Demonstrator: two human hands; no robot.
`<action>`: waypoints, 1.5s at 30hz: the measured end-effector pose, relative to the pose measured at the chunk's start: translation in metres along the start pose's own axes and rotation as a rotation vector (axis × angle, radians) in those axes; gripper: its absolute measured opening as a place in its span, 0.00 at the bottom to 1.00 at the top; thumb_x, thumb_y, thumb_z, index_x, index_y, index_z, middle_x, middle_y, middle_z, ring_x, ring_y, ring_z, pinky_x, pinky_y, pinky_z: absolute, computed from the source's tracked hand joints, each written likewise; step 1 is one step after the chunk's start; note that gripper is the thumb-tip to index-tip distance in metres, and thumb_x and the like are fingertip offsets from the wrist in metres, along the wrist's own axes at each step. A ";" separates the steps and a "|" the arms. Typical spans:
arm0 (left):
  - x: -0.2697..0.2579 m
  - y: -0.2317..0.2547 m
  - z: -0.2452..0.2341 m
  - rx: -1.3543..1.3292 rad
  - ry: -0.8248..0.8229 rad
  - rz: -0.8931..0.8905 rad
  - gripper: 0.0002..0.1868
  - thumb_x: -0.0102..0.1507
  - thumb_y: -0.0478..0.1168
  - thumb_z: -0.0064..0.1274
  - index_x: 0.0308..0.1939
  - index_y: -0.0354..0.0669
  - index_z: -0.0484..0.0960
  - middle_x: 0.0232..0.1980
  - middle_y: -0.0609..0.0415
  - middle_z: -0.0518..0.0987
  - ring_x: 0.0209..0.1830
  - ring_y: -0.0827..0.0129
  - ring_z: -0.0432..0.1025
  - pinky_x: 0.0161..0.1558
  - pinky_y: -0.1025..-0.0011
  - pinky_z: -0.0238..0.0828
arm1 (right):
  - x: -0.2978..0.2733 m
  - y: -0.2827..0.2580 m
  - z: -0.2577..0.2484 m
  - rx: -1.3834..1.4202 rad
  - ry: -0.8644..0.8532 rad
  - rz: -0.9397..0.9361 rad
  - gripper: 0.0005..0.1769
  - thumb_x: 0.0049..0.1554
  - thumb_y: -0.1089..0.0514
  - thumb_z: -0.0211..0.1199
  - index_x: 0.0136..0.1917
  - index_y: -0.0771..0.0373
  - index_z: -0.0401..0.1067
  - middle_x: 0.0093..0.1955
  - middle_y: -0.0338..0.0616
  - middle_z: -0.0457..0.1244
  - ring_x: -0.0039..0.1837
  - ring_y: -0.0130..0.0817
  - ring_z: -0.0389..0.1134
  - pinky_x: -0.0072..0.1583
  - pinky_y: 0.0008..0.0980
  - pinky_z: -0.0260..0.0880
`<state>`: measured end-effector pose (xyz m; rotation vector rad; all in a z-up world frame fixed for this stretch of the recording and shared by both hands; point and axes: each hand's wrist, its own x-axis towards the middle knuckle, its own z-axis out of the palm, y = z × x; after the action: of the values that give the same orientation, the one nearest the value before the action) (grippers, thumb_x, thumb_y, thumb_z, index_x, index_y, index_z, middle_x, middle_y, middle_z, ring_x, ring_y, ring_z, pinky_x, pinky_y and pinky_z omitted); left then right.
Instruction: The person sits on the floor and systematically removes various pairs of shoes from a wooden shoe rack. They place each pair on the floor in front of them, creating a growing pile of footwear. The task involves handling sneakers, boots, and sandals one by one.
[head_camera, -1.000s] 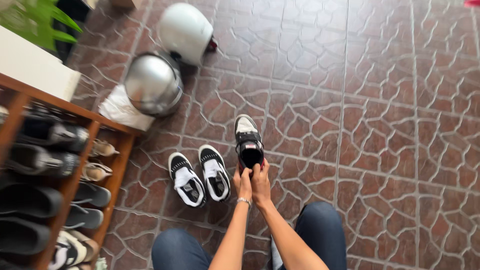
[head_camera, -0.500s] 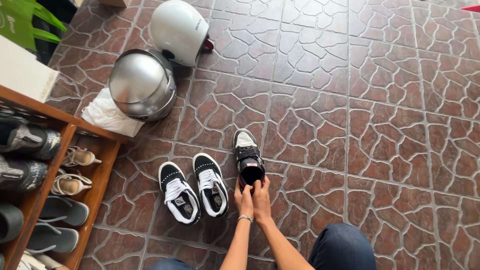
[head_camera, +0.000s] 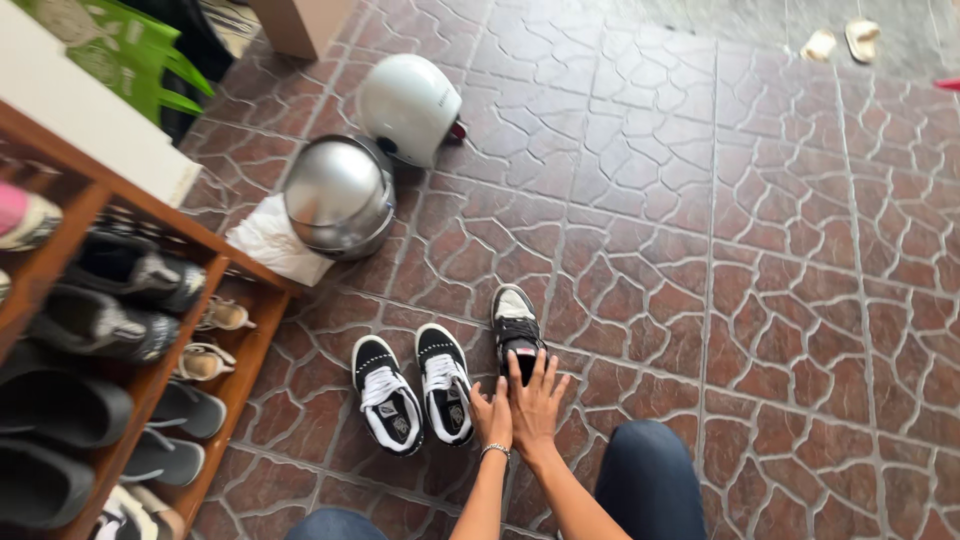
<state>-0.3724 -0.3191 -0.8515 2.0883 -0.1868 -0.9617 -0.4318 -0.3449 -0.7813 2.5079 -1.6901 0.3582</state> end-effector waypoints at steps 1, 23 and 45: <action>0.002 0.010 -0.002 -0.074 0.029 0.033 0.37 0.62 0.57 0.55 0.66 0.35 0.69 0.61 0.36 0.73 0.60 0.48 0.71 0.59 0.60 0.66 | 0.009 -0.005 -0.004 -0.020 0.026 -0.021 0.39 0.58 0.43 0.55 0.79 0.45 0.48 0.77 0.67 0.47 0.77 0.66 0.49 0.70 0.68 0.47; -0.223 0.319 -0.452 -0.659 0.680 0.185 0.16 0.68 0.42 0.41 0.49 0.33 0.78 0.49 0.41 0.83 0.49 0.58 0.77 0.52 0.63 0.71 | 0.097 -0.304 -0.511 0.568 -0.105 -0.859 0.46 0.60 0.49 0.60 0.84 0.48 0.41 0.75 0.66 0.51 0.72 0.57 0.58 0.71 0.58 0.55; -0.449 0.420 -0.783 -0.858 1.055 0.087 0.35 0.65 0.59 0.48 0.61 0.30 0.71 0.58 0.35 0.73 0.59 0.50 0.71 0.60 0.59 0.67 | 0.038 -0.497 -0.811 1.085 -0.628 -1.166 0.46 0.58 0.58 0.62 0.83 0.50 0.42 0.76 0.60 0.48 0.72 0.58 0.59 0.64 0.46 0.70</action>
<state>-0.0675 0.0787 0.0084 1.4838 0.5762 0.2110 -0.0725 -0.0202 0.0388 4.0388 0.4713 0.4128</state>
